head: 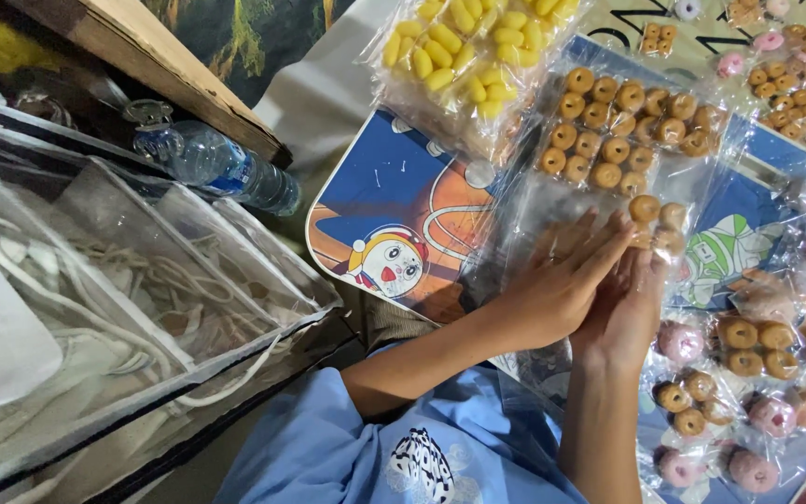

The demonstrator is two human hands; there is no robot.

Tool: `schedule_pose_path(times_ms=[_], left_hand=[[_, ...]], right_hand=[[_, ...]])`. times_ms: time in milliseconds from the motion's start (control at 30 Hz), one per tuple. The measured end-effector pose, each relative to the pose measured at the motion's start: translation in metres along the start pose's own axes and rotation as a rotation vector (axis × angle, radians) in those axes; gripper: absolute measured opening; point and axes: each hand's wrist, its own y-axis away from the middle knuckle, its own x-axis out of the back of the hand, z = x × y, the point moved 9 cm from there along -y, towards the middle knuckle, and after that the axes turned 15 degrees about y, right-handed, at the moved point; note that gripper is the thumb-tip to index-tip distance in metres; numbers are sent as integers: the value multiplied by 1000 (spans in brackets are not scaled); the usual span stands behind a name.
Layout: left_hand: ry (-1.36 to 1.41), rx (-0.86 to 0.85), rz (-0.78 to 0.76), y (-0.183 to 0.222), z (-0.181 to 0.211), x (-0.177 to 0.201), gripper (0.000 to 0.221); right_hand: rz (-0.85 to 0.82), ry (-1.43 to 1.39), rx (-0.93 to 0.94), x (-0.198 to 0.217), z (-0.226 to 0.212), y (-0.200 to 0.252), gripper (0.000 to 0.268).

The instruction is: The person places miniature donut figurines into a clear plastic bag and then presses the bag against the table.

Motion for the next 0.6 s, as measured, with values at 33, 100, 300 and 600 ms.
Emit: schedule_pose_path(times_ms=[33,100,300,600], left_hand=[[-9,-14,29,0,0,2,72],[-16,-20,33,-3,2,8,70],[-116,-39,77,-17,9,26,57],[-272,55,-201,-28,-4,16,60]], right_hand=[[-6,1,-8,3,4,-4,15],[-6,7,-15,7,8,-7,16],[91,-63,-55,6,11,-8,22],[-10,-102,101,-8,-3,-12,15]])
